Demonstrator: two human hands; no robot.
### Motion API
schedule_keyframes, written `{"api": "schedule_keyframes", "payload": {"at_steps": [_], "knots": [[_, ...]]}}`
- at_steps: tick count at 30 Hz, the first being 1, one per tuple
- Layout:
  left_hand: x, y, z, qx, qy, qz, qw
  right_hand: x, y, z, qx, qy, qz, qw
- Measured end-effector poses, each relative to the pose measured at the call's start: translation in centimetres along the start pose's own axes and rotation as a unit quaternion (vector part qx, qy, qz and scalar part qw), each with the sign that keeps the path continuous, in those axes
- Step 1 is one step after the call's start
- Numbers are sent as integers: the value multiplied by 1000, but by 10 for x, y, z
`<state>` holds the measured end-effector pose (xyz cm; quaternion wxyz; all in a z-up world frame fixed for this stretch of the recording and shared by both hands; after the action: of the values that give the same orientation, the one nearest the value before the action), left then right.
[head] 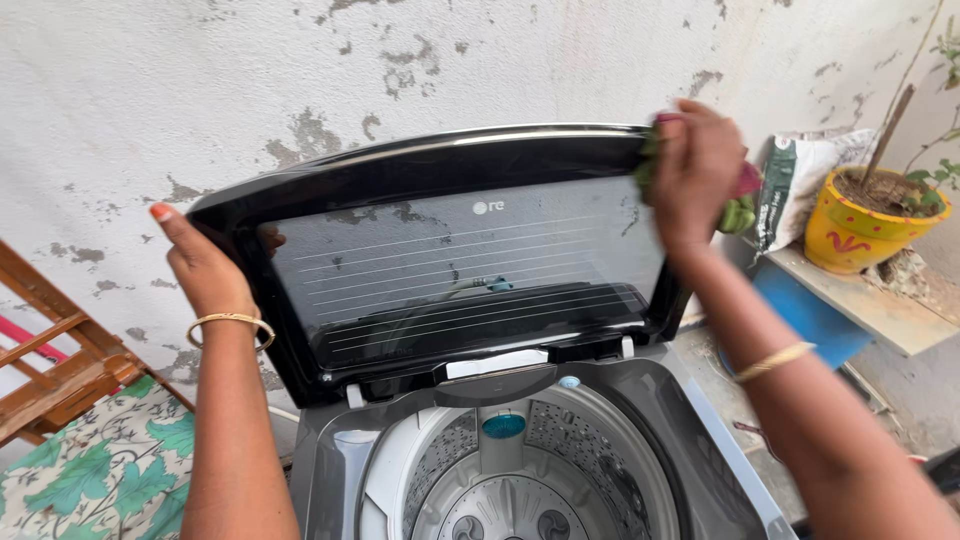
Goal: The person cleans the interior and exterior of a washing machine using a cloth, reaching inside the drum and then wiping down the lid and the top control panel.
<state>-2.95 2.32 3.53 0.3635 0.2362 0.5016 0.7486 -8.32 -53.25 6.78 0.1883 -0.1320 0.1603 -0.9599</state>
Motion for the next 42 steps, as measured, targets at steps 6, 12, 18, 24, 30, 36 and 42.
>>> {"api": "schedule_keyframes", "payload": {"at_steps": [6,12,18,24,30,36,42], "knots": [[1,-15,11,-13,1,-37,999,-19,-63,-28,105,-10,-54,993],[3,-34,20,-17,20,-40,999,46,13,-15,152,-92,-179,968],[3,-37,21,-18,18,-33,999,36,79,-85,-249,-57,42,966],[6,-29,19,-91,37,-1,995,66,133,-76,-281,68,245,925],[3,-16,7,107,32,-6,994,26,55,-14,-241,87,167,952],[4,-10,3,-17,6,5,1000,19,42,-84,-165,96,40,981],[-2,-10,5,49,-4,-41,998,59,65,-199,-292,-224,-135,920]]}}
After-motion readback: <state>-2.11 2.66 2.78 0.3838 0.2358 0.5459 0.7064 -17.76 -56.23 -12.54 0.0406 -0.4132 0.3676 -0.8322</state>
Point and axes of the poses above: each hand's wrist, its own z-axis towards the middle knuckle, its own x-axis out of the back of the hand, y = z × x, the point moved 3 cm from there along z, towards the middle knuckle, and after that the axes turned 1 degree about z, right-handed, at the moved point
